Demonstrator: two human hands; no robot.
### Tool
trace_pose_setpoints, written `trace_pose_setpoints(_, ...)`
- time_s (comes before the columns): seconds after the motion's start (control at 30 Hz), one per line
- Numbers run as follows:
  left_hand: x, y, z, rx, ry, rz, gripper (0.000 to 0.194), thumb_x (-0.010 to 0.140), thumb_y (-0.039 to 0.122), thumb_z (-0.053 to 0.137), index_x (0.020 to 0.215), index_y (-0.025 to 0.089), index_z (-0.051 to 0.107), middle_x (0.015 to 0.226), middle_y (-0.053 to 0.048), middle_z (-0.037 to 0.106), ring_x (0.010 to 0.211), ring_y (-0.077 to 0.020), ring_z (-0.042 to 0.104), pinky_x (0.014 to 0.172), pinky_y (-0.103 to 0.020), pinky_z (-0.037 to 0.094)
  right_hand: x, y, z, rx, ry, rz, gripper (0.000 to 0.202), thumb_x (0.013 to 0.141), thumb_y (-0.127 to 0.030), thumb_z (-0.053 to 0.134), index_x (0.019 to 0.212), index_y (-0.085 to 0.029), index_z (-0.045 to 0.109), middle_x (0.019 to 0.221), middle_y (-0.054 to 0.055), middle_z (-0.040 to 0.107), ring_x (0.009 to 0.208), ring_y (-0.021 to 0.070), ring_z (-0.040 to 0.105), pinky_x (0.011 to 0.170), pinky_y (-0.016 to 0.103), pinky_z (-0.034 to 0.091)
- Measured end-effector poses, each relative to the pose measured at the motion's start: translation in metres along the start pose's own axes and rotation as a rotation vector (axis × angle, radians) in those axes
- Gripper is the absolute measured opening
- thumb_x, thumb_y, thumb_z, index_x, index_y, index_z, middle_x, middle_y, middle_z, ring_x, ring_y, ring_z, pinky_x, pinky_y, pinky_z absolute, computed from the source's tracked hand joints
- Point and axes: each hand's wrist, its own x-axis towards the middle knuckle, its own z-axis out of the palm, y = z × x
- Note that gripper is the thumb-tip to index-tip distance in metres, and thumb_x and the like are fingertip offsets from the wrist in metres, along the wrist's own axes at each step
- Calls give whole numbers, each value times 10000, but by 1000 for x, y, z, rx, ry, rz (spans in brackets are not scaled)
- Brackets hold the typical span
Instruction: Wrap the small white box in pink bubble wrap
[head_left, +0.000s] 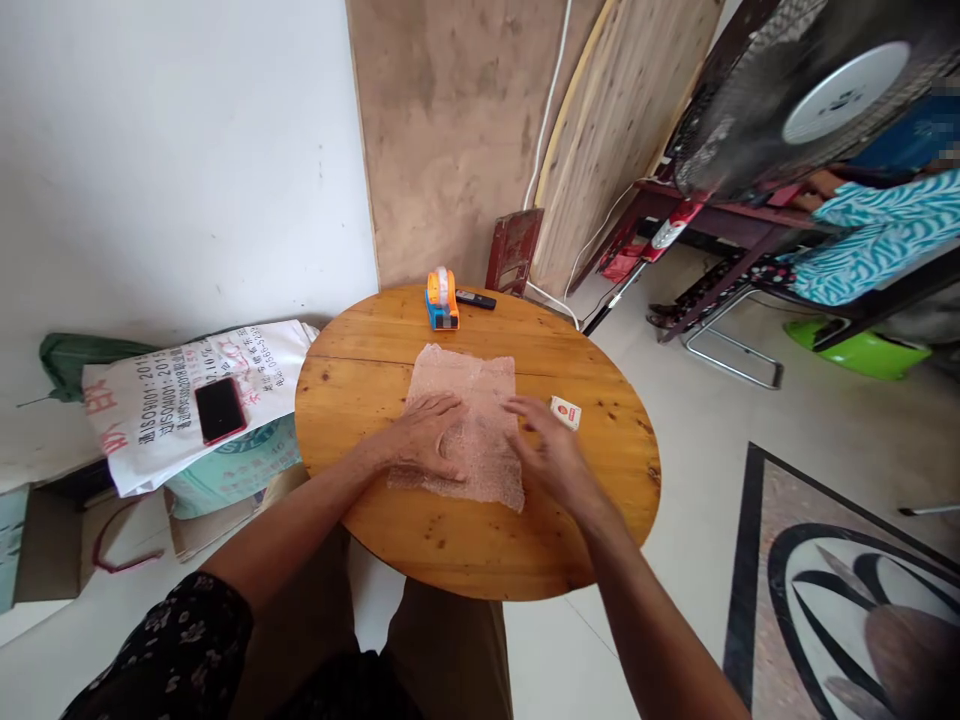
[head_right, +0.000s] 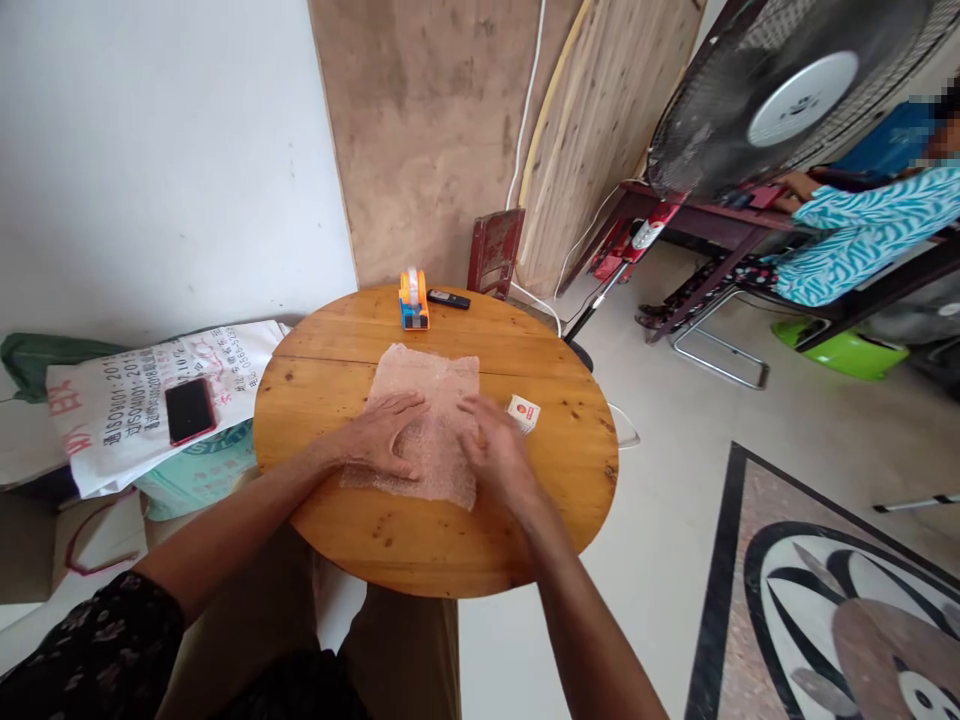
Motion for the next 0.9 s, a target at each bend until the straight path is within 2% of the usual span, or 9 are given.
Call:
trace_pose_setpoints(0.07, 2, -2, -2, -1, -25, 12, 1149, 654, 696, 721, 1537, 106, 282, 1614, -228, 245, 1505, -400, 202, 1226, -525, 152, 12, -7, 24, -65, -94, -61, 436, 887, -264, 489, 1309, -212, 584, 1385, 131, 597, 1303, 278, 534, 1088, 497, 434)
trace_pose_setpoints(0.13, 4, -2, -4, 28, -63, 17, 1179, 651, 716, 706, 1548, 103, 250, 1621, -226, 225, 1513, -392, 180, 1232, -527, 106, 23, -6, 41, -184, -155, -21, 483, 867, -229, 490, 1339, -146, 558, 1395, 188, 581, 1316, 313, 519, 1107, 523, 403)
trace_pose_setpoints(0.23, 4, -3, -7, 78, -95, -5, 1170, 670, 736, 669, 1556, 112, 227, 1629, -211, 213, 1525, -369, 147, 1231, -534, 40, 33, 5, 53, -311, -192, 27, 471, 905, -269, 461, 1332, -94, 555, 1404, 230, 561, 1313, 354, 510, 1093, 549, 394)
trace_pose_setpoints(0.47, -14, -13, -11, 96, -37, -124, 1191, 638, 742, 695, 1552, 121, 251, 1625, -211, 226, 1519, -387, 156, 1229, -539, 39, 27, 19, 46, -318, -186, 12, 521, 926, -349, 462, 1371, -87, 531, 1464, 208, 511, 1344, 344, 479, 1116, 516, 373)
trace_pose_setpoints(0.57, -19, -19, -14, 88, -23, -133, 1150, 655, 727, 695, 1549, 144, 267, 1623, -204, 237, 1517, -379, 172, 1227, -541, 59, 27, 21, 44, -303, -188, 17, 515, 943, -339, 417, 1367, -71, 533, 1458, 214, 514, 1338, 349, 480, 1119, 517, 370)
trace_pose_setpoints(0.63, -19, -20, -14, 72, 17, -134, 1057, 694, 690, 691, 1530, 162, 318, 1609, -193, 287, 1506, -367, 220, 1224, -544, 91, 27, 23, 45, -296, -174, 26, 485, 956, -299, 371, 1361, -94, 542, 1449, 199, 529, 1328, 342, 491, 1111, 529, 377)
trace_pose_setpoints(0.77, -16, -19, -12, 69, 196, -78, 702, 824, 548, 631, 1400, 161, 525, 1508, -172, 474, 1465, -342, 323, 1216, -541, 138, 27, 25, 46, -290, -151, 38, 471, 967, -271, 328, 1355, -134, 556, 1435, 168, 547, 1322, 319, 500, 1108, 512, 391)
trace_pose_setpoints(0.83, -14, -16, -11, 69, 208, -7, 606, 833, 516, 630, 1324, 163, 599, 1475, -162, 515, 1451, -340, 348, 1214, -531, 158, 28, 26, 47, -291, -157, 42, 478, 965, -263, 326, 1357, -113, 556, 1438, 174, 543, 1326, 319, 496, 1115, 498, 388)
trace_pose_setpoints(0.9, -14, -14, -9, 54, 163, 30, 605, 797, 529, 669, 1290, 181, 628, 1476, -152, 514, 1434, -348, 369, 1205, -531, 187, 28, 26, 49, -292, -150, 44, 478, 961, -248, 332, 1358, -101, 555, 1439, 176, 543, 1325, 322, 498, 1113, 498, 390)
